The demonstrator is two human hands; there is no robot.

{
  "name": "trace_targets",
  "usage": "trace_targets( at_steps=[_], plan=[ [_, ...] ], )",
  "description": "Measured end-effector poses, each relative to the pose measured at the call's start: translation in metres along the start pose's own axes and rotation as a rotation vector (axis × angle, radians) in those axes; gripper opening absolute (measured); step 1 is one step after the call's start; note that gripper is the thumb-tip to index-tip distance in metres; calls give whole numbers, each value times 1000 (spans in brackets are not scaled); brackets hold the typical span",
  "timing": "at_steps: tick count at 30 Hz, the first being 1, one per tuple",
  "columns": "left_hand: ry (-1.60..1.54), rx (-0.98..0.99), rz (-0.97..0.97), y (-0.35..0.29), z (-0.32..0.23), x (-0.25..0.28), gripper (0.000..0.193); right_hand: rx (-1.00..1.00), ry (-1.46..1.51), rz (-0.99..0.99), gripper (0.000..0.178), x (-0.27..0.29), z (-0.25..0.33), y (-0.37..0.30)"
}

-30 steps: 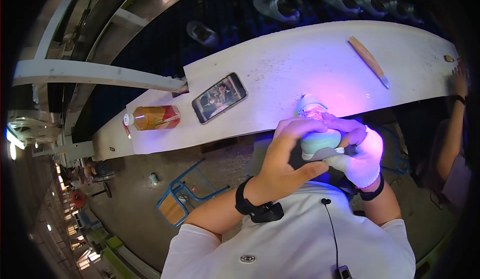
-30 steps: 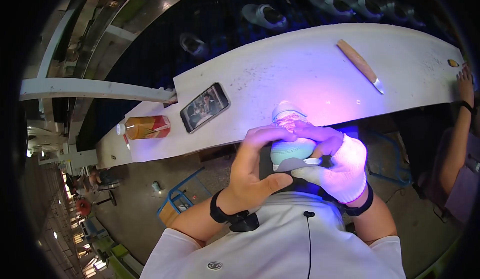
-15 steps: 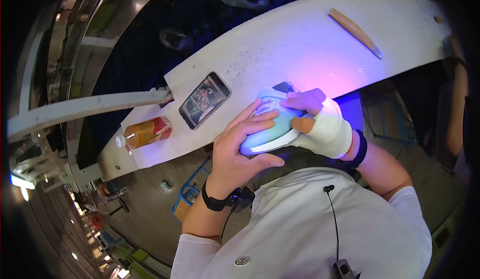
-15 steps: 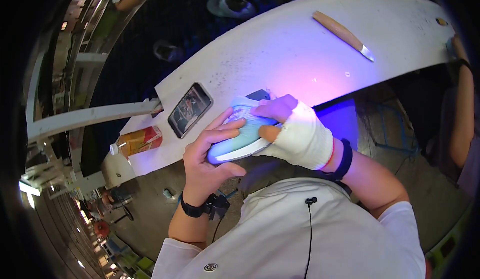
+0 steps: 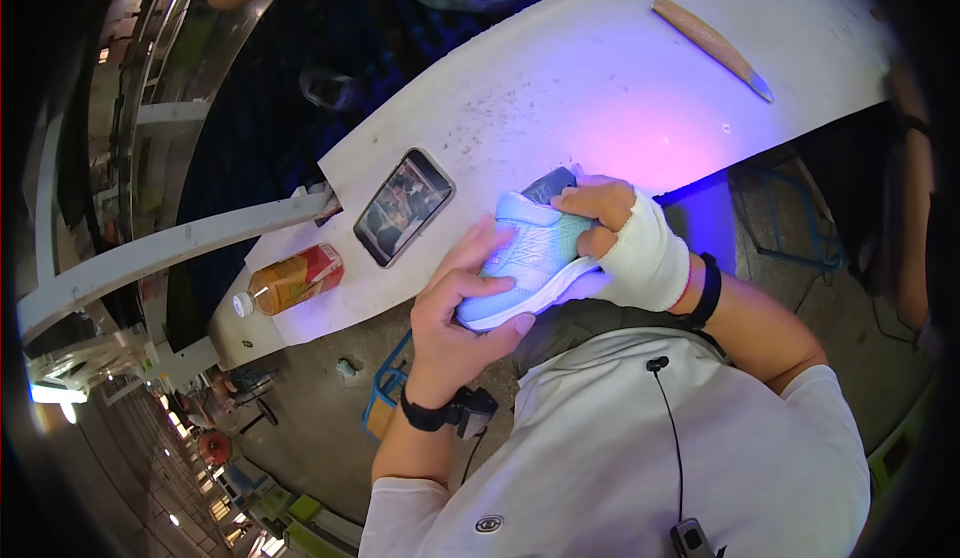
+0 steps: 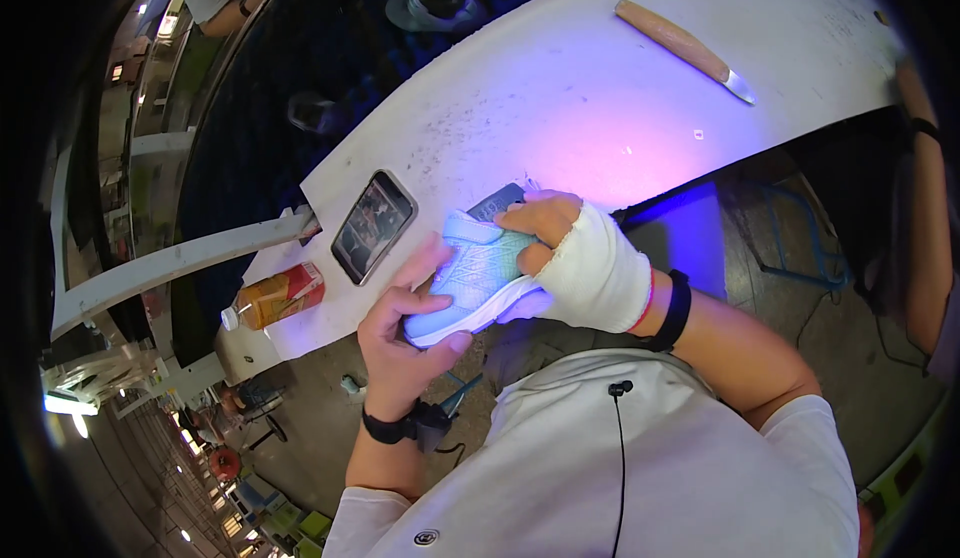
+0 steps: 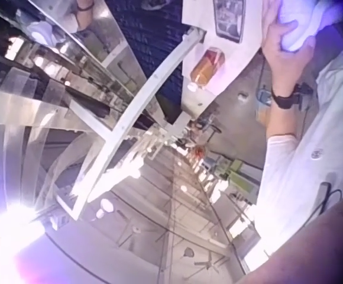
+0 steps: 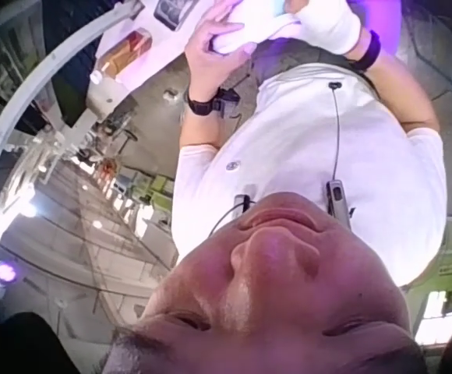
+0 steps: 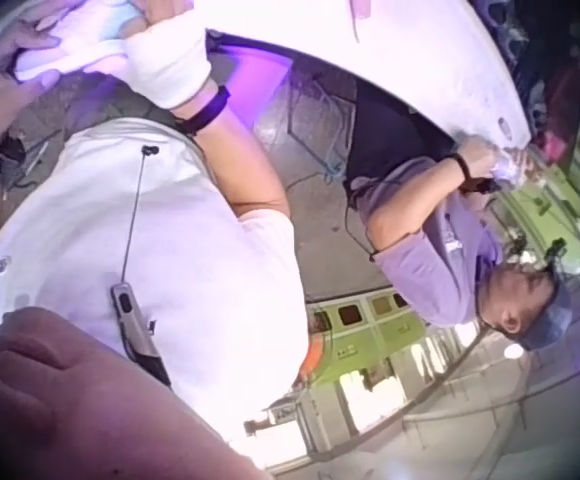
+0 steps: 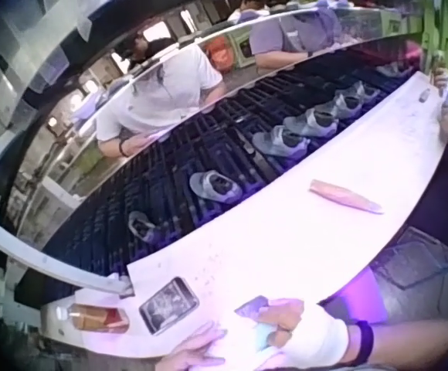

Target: Inspecting or curing shoe components under a UV light and placing them on a conveyor belt.

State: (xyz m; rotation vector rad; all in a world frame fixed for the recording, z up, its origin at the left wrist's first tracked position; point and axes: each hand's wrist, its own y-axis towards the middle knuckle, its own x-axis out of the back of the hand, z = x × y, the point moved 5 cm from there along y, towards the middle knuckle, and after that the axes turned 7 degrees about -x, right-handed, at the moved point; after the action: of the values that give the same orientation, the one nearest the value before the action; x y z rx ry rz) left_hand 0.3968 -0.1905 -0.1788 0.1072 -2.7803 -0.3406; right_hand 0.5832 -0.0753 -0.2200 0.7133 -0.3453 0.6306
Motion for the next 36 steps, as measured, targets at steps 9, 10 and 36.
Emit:
trace_targets(
  at_steps=[9, 10, 36],
  plan=[
    [295, 486, -39, -2, 6, -11, 90, 176, -81, -116, 26, -30, -2, -13],
    [361, 475, -42, -3, 4, -12, 89, 197, -90, -151, 28, -32, -1, -15],
    [-47, -313, -225, 37, -12, -109, 42, -203, 191, 52, 69, 92, 32, 2]
  ],
)
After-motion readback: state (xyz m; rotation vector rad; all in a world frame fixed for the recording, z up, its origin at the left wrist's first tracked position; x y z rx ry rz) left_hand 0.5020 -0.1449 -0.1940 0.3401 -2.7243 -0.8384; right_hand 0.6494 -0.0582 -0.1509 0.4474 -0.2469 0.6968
